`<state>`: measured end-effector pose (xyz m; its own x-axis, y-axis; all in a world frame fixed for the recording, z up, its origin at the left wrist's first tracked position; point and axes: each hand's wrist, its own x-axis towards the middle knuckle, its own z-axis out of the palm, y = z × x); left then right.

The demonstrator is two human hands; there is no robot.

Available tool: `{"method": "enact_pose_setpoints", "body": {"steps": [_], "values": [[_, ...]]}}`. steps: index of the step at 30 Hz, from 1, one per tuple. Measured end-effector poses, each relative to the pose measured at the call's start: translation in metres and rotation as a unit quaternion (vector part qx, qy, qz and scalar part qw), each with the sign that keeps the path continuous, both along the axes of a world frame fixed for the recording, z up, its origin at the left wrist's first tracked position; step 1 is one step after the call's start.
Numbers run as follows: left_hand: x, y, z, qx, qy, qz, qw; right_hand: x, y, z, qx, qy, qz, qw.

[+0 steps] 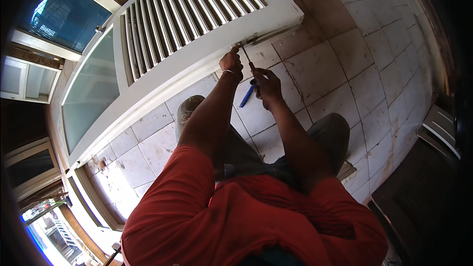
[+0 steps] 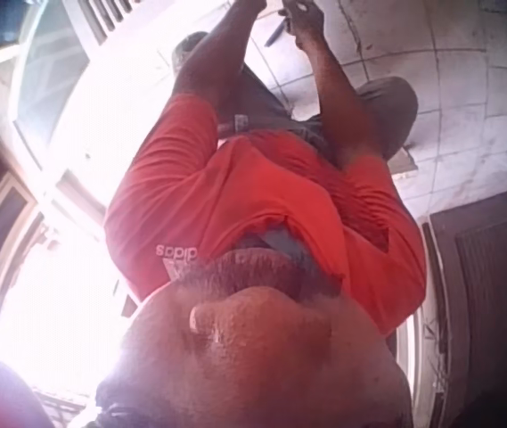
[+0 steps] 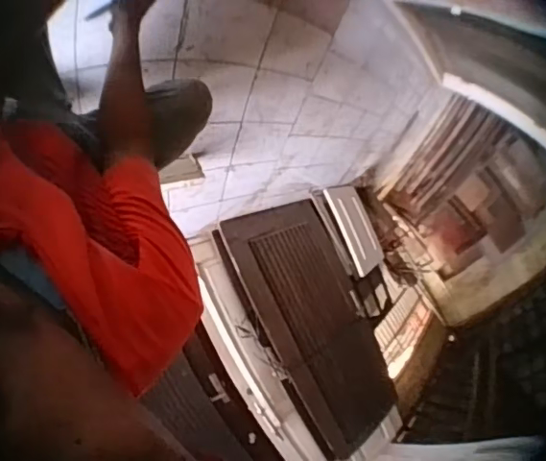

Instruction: The person repairs a wooden door by using a screwdriver and pliers to manipulate a hinge and other hardware while the door lies on the floor.

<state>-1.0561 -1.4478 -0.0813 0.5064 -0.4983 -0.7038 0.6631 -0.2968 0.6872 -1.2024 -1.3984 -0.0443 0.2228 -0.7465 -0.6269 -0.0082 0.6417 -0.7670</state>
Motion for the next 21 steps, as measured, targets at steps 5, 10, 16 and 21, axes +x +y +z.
{"method": "enact_pose_setpoints", "body": {"steps": [5,10,16,21], "values": [[-0.001,0.0,-0.006,-0.013,-0.018,-0.002,1.0,0.012,0.013,-0.006,-0.139,0.058,-0.051,0.987],[-0.01,0.002,-0.005,-0.064,0.068,0.018,0.995,-0.009,-0.002,-0.022,0.203,-0.324,-0.157,0.911],[0.0,-0.003,-0.016,0.005,-0.062,-0.009,0.998,0.011,0.011,-0.023,-0.447,0.282,-0.017,0.849],[0.005,0.004,-0.012,-0.069,0.053,0.021,0.996,-0.001,0.007,-0.02,0.15,-0.253,-0.249,0.923]]}}
